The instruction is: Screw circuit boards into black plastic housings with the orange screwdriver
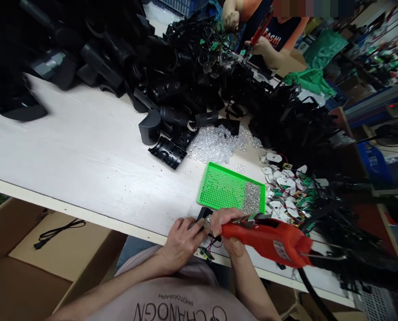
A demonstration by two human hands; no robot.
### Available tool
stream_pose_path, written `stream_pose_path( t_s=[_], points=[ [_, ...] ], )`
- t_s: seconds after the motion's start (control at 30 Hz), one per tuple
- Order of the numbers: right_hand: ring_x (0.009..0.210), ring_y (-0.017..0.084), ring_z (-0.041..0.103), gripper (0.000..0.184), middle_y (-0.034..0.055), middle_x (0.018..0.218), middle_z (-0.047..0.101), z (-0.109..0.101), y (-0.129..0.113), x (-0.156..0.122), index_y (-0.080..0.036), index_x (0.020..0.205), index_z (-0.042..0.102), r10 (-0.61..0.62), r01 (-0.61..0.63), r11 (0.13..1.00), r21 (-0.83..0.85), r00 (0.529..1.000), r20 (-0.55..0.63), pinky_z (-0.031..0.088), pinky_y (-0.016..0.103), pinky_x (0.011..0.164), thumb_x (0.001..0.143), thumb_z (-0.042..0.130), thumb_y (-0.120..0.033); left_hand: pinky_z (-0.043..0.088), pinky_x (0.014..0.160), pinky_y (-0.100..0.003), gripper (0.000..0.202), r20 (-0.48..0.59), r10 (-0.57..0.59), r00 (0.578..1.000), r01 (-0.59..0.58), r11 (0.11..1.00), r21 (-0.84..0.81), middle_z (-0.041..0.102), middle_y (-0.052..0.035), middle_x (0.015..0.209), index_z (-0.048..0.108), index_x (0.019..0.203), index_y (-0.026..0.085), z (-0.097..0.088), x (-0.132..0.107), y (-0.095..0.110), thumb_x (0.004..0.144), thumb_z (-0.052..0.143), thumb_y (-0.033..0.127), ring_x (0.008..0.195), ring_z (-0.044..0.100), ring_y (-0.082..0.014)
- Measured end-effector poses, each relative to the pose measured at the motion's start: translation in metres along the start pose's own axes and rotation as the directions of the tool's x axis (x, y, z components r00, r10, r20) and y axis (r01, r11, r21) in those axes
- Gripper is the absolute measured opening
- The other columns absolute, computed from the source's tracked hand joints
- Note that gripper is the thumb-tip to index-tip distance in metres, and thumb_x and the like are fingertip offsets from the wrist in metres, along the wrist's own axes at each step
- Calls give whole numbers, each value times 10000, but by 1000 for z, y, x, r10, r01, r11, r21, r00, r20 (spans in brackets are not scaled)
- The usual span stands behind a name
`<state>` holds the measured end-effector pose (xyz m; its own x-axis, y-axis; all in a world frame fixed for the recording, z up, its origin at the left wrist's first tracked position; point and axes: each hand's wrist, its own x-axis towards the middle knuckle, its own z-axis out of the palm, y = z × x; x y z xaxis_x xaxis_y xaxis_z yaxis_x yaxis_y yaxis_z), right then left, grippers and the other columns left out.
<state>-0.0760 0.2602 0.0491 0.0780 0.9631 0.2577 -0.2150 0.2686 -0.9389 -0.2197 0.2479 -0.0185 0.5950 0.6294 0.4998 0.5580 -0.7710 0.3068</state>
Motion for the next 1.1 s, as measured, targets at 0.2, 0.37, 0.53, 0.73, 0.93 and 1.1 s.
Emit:
stream_pose_path(
  t_s=[0.2, 0.37, 0.53, 0.73, 0.93, 1.1],
  points=[
    [360, 129, 381, 534, -73, 488, 467, -1, -20, 27, -328, 1132, 606, -9, 12, 998, 57, 998, -61, 350, 283, 392, 735, 630, -684, 366, 741, -346, 235, -30, 12, 999, -12, 1000, -6, 687, -30, 1094, 659, 1101, 234, -2, 1, 0, 927, 518, 161, 906, 539, -196],
    [367, 115, 376, 471, -71, 501, 435, -10, 8, 77, -262, 979, 613, -79, 89, 994, 69, 988, -132, 341, 252, 362, 712, 637, -650, 372, 778, -357, 286, -2, 22, 1000, -22, 1000, 10, 671, -41, 1155, 652, 1140, 232, 1, -5, -1, 890, 550, 141, 924, 535, -211],
    [359, 102, 384, 537, -90, 510, 433, -13, 42, 87, -243, 1040, 561, -8, 17, 996, 89, 995, -100, 325, 225, 349, 701, 636, -652, 375, 781, -348, 271, -3, 12, 1000, -12, 1000, 2, 675, -23, 1143, 668, 1113, 240, -1, -4, -1, 898, 530, 150, 914, 530, -203],
    [358, 100, 390, 580, -95, 505, 435, -13, 47, 86, -239, 1006, 534, 32, -27, 998, 59, 997, -77, 333, 224, 349, 672, 632, -703, 370, 788, -348, 273, 16, -2, 1000, 2, 1000, -7, 676, -20, 1144, 667, 1118, 247, -3, -2, 0, 898, 538, 151, 925, 524, -209],
    [365, 98, 390, 559, -96, 501, 443, -12, 50, 84, -239, 978, 524, 27, -25, 998, 49, 998, -50, 326, 220, 355, 673, 635, -694, 374, 790, -352, 274, 20, 5, 1000, -5, 1000, -15, 668, -27, 1164, 659, 1133, 241, -3, -4, 0, 900, 540, 158, 937, 532, -210],
    [376, 97, 391, 558, -85, 525, 476, -9, 41, 88, -237, 1054, 542, 16, -14, 998, 61, 1000, -26, 335, 217, 357, 687, 674, -635, 386, 770, -355, 270, 21, -13, 1000, 14, 998, -55, 684, -9, 1159, 648, 1141, 239, -3, -3, 0, 904, 550, 154, 923, 558, -212]
  ],
)
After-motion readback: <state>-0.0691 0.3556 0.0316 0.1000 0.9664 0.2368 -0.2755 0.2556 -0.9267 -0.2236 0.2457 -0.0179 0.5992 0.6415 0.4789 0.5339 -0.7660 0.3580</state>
